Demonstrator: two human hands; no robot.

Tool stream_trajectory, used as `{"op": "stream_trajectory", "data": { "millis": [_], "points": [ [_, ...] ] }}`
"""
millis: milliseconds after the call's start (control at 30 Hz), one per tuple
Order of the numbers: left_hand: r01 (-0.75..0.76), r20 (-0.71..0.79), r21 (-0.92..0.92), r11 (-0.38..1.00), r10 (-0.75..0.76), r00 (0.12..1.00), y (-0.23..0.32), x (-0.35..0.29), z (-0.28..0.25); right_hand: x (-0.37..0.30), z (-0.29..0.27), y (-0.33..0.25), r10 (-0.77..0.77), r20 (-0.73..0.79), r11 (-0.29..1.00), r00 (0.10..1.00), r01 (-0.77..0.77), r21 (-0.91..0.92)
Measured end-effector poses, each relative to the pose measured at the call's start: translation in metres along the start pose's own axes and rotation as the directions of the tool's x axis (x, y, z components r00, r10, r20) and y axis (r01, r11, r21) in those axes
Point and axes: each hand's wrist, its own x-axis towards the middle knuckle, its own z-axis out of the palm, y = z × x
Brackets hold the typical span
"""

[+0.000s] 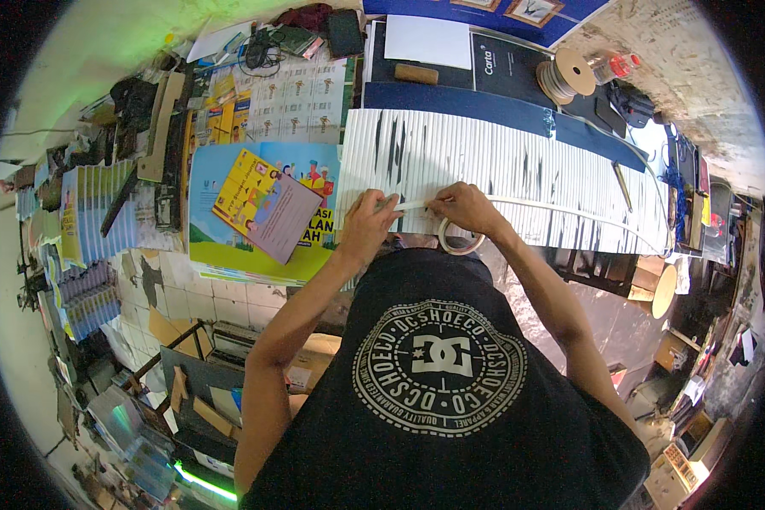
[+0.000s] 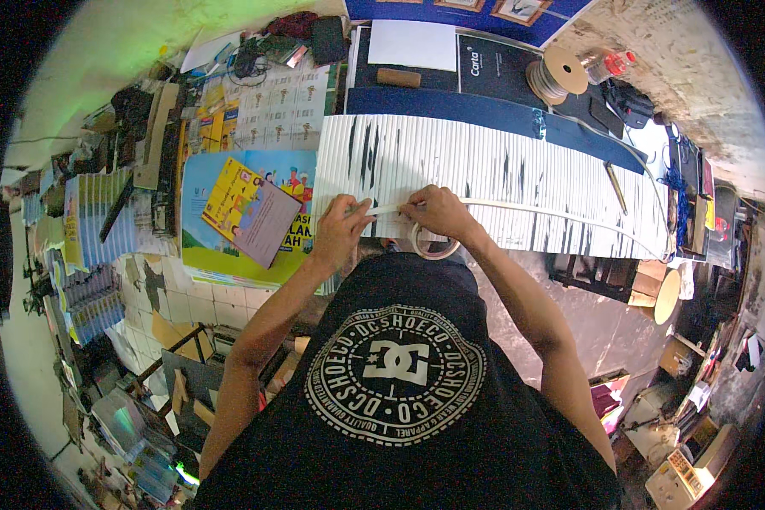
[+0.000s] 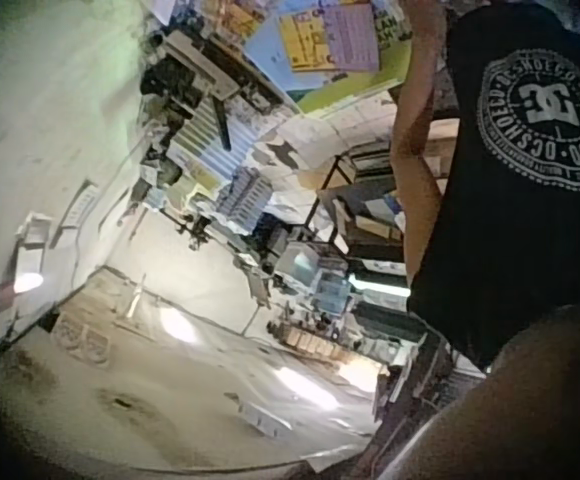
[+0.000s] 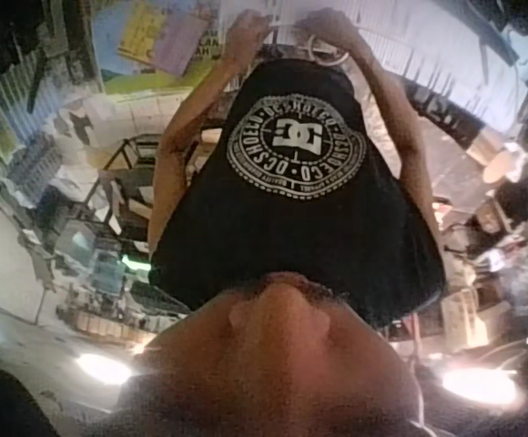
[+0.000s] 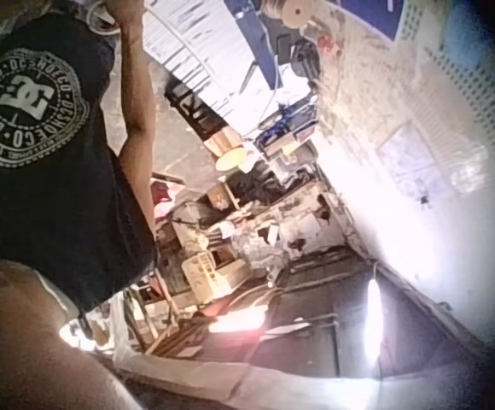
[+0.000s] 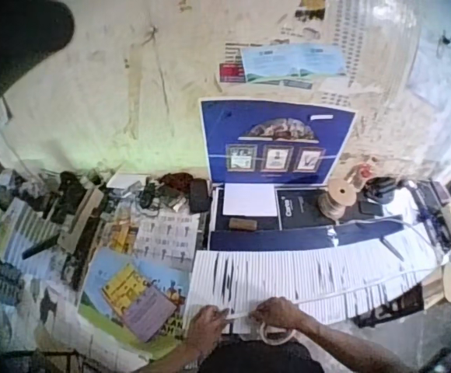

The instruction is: The person unwinds a strip from a spool, positions it across a paper board on the table, and applies adhesive tape along the strip, pressing it down by hand.

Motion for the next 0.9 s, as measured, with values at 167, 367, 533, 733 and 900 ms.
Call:
{"op": "stream_trajectory", "data": {
  "millis": [167, 367, 533, 733, 900],
  "points": [
    [-0.039, 0.004, -0.010, 0.999, 0.039, 0.999, -0.001, -0.002, -0.002, 0.000, -0.002, -0.003, 0.013, 0.015, 1.000, 1.000, -0.014, 0.021],
    [-0.092, -0.071, -0.022, 0.996, 0.090, 0.993, 0.000, -0.001, 0.003, -0.003, -0.003, -0.006, 0.007, 0.023, 1.000, 1.000, -0.007, -0.013],
    [-0.018, -0.047, -0.015, 1.000, 0.017, 0.999, 0.003, 0.000, 0.005, -0.014, -0.003, -0.017, -0.086, -0.055, 0.993, 0.995, 0.082, -0.081],
    [-0.008, -0.045, -0.042, 0.999, 0.006, 0.999, 0.006, 0.001, 0.002, -0.011, 0.002, -0.005, -0.257, -0.128, 0.965, 0.958, 0.250, -0.074],
    [0.008, -0.038, -0.041, 0.999, -0.010, 0.999, 0.005, 0.000, 0.001, -0.009, -0.001, -0.015, -0.068, -0.090, 0.994, 0.994, 0.059, -0.091]
  ]
}}
